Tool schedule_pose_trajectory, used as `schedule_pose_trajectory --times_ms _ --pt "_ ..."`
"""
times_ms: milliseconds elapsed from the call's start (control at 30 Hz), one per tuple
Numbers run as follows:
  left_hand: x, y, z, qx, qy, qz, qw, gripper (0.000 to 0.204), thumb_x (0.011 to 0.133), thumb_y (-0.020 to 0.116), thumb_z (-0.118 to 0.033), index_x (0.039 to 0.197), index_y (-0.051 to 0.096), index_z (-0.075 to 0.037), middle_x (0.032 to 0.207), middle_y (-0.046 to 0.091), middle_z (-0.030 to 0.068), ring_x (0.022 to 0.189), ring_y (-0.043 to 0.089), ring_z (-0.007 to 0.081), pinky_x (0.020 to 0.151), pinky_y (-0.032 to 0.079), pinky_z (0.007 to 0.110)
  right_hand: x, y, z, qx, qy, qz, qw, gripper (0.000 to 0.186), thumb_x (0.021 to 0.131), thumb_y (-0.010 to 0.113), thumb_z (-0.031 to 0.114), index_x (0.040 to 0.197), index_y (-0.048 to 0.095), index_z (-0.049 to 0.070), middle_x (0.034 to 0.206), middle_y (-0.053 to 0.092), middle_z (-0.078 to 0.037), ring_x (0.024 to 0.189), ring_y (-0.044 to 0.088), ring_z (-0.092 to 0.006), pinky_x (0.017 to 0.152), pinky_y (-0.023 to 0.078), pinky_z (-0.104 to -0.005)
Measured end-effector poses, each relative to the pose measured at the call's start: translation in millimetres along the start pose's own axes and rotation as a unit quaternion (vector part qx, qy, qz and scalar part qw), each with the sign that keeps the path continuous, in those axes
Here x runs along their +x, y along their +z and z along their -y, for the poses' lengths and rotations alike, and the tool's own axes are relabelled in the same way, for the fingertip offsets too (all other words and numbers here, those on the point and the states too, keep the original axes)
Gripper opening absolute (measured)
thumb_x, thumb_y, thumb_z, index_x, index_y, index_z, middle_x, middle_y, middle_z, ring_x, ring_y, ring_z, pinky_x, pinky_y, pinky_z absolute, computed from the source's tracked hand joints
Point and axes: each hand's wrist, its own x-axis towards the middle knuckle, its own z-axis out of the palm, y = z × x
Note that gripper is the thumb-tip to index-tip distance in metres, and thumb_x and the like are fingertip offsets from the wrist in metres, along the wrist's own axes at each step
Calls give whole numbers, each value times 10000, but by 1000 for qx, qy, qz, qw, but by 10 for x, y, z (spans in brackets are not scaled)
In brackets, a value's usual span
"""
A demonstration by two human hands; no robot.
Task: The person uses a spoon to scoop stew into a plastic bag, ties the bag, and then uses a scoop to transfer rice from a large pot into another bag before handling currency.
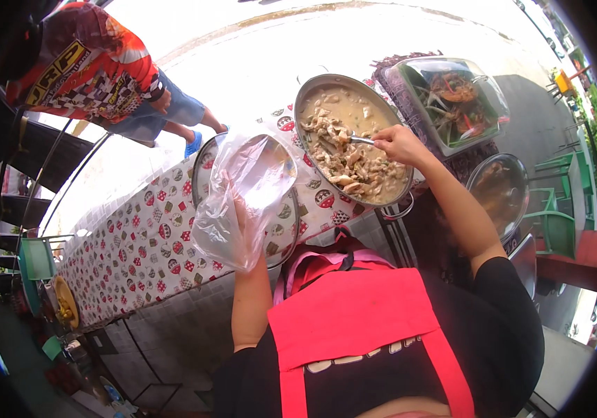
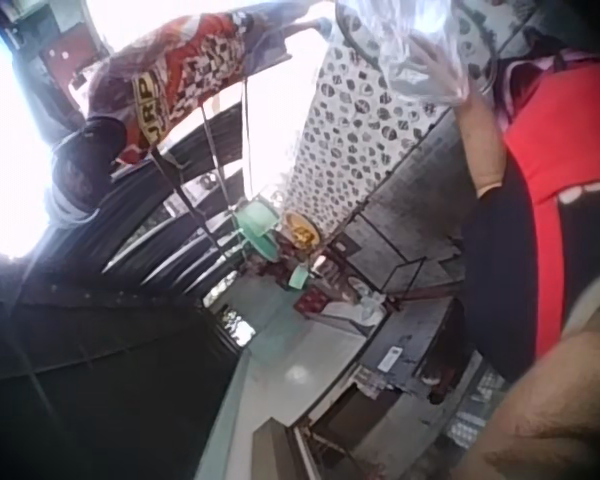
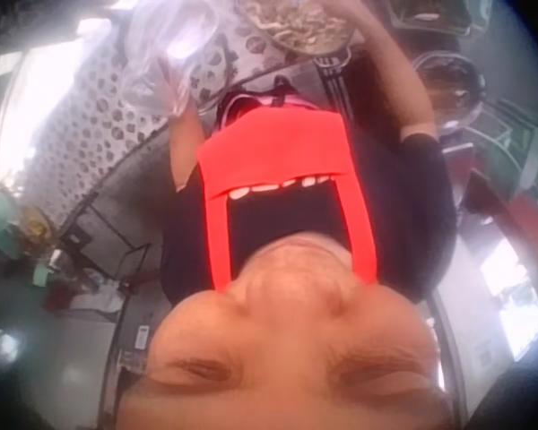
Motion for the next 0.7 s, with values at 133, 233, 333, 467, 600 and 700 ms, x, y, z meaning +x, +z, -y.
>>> schedule_pose_trajectory --times_ms 133,233,333,467,600,700 --pt "20 -2 55 -6 -12 -8 1000 603 879 571 -328 1365 297 -99 1362 329 116 1218 352 231 982 405 380 -72 -151 -21 41 29 6 999 236 831 608 168 993 681 12 642 610 -70 562 535 -113 550 442 -288" --pt "84 22 152 -7 -20 -11 1000 602 879 574 -323 1365 296 -101 1362 328 116 1216 351 230 980 406 378 -183 -380 40 20 7 -7 1000 237 835 604 151 1002 673 -3 637 605 -54 562 524 -92 540 431 -270" --pt "202 52 308 21 -20 -8 1000 601 878 576 -318 1365 296 -102 1361 327 116 1215 350 229 979 407 377 -358 -665 172 35 -13 -17 999 228 838 602 135 1003 671 -7 644 609 -42 565 514 -79 538 425 -258" --pt "382 92 551 135 8 -3 991 600 877 579 -310 1364 295 -104 1360 325 115 1213 348 228 976 409 375 -627 -1044 508 44 -43 6 998 218 839 606 125 996 671 -12 666 625 -33 577 501 -70 545 424 -251" --pt "475 60 768 303 57 7 951 600 876 582 -303 1364 295 -106 1359 324 114 1211 347 228 974 410 373 -796 -1004 725 32 -127 4 991 203 840 601 135 990 680 23 650 632 -70 577 555 -140 562 444 -307" --pt "468 102 877 334 46 31 941 599 875 584 -298 1364 294 -108 1359 322 114 1209 346 227 972 411 372 -892 -737 739 -189 -232 -120 947 200 833 583 143 990 674 60 720 641 -104 667 620 -262 609 475 -352"
